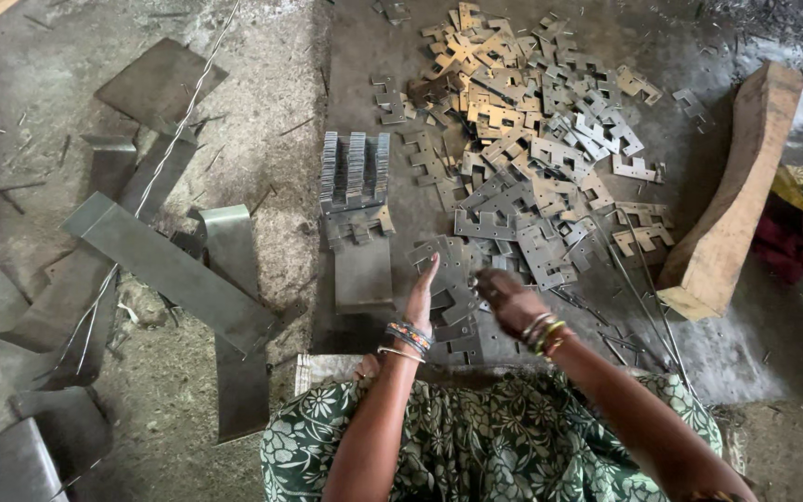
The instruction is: The person sits on the floor and sorts small metal brackets from a large pile. They pick up individual pieces, align them, and stack them into neat piles. The person occasionally uses a metal rod to move parts around. The task continues with repetitive sorting and stacking of the metal pieces.
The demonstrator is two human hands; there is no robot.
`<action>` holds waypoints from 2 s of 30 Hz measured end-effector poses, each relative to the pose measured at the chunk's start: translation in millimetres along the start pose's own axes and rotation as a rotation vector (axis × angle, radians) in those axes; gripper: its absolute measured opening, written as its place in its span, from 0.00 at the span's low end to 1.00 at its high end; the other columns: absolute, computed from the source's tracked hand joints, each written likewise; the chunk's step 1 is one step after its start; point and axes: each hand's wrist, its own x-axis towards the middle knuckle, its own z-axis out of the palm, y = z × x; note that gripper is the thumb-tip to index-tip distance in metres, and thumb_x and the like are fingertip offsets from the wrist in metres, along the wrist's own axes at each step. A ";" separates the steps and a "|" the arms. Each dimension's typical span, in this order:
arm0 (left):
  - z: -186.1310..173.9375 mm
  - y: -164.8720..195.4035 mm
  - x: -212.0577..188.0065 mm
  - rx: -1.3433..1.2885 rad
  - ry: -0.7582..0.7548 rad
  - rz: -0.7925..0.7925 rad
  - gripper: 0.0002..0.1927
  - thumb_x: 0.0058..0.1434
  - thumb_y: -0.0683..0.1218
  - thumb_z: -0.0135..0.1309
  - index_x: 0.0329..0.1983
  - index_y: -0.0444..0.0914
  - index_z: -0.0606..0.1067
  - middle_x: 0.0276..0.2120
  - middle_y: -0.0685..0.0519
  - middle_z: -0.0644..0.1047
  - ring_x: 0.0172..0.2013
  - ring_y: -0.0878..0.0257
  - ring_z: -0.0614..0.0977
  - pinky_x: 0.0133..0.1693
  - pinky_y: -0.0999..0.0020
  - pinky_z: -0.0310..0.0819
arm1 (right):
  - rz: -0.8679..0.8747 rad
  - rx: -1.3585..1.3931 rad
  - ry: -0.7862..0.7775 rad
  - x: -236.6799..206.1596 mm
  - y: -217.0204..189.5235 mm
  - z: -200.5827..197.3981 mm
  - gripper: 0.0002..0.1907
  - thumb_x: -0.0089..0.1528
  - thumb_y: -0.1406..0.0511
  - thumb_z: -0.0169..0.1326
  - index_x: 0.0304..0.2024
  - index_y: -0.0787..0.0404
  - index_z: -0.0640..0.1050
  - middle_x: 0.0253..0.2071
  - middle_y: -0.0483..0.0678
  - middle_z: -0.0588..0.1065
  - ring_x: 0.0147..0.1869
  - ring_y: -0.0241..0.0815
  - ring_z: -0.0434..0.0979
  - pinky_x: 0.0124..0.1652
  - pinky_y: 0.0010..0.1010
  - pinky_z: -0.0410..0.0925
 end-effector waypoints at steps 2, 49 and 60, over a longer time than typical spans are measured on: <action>-2.2 -3.9 1.4 -0.006 0.069 -0.041 0.30 0.72 0.56 0.37 0.73 0.39 0.63 0.74 0.53 0.62 0.73 0.64 0.59 0.71 0.63 0.51 | -0.069 -0.006 -0.075 5.3 -12.7 15.1 0.10 0.52 0.69 0.58 0.37 0.62 0.81 0.59 0.59 0.73 0.68 0.55 0.67 0.60 0.39 0.68; 5.8 21.0 -10.4 0.092 0.162 -0.019 0.46 0.51 0.66 0.63 0.65 0.34 0.70 0.60 0.44 0.77 0.63 0.52 0.74 0.65 0.58 0.59 | 0.078 -0.103 0.184 -27.6 -8.7 40.7 0.26 0.53 0.69 0.49 0.56 0.61 0.69 0.49 0.54 0.73 0.46 0.50 0.79 0.38 0.39 0.76; -0.8 5.2 6.6 -0.298 0.024 0.052 0.39 0.59 0.60 0.62 0.65 0.30 0.69 0.58 0.43 0.76 0.61 0.54 0.75 0.62 0.63 0.67 | 0.745 0.778 0.139 1.0 51.5 -15.6 0.17 0.56 0.69 0.59 0.49 0.64 0.81 0.33 0.56 0.83 0.26 0.38 0.79 0.23 0.26 0.72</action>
